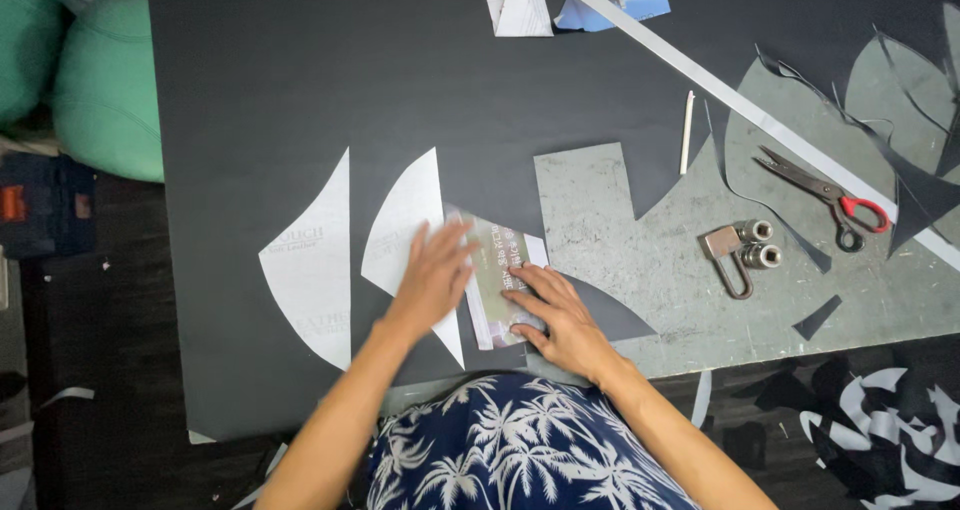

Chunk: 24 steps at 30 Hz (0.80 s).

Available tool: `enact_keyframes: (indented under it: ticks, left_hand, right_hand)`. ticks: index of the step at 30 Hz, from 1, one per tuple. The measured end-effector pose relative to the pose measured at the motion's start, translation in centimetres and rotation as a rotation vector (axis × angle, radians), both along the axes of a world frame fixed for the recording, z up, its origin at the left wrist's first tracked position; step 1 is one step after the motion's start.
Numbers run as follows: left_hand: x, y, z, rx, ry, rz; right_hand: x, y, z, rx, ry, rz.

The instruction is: The person arranges several white paper cutouts and a small printed document on a dark work surface. They repeatedly reposition the items, smooth them down, and handle a small white strip of material.

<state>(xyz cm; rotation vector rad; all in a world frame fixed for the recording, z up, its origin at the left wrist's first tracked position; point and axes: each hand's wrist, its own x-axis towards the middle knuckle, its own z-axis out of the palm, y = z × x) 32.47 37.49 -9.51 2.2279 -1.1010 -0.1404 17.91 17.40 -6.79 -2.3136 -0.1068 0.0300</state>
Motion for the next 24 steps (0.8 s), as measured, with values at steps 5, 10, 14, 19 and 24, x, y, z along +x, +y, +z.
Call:
enact_keyframes:
  ticks: [5, 10, 14, 19, 24]
  left_hand:
    - [3.9, -0.7, -0.8, -0.002, -0.028, 0.051]
    - [4.9, -1.0, 0.2, 0.041, 0.003, 0.064]
    - [5.0, -1.3, 0.8, 0.049, 0.014, 0.064]
    - [5.3, -1.5, 1.1, 0.071, 0.039, 0.06]
    - [5.3, -1.3, 0.8, 0.081, 0.061, 0.07]
  right_hand:
    - [-0.6, 0.2, -0.5, 0.097, -0.017, -0.092]
    - [-1.3, -0.7, -1.0, 0.122, -0.157, -0.427]
    - [-1.2, -2.1, -0.8, 0.102, -0.151, -0.55]
    - [-0.9, -2.7, -0.6, 0.08, -0.125, -0.545]
    - [-0.6, -2.4, -0.7, 0.05, -0.137, -0.56]
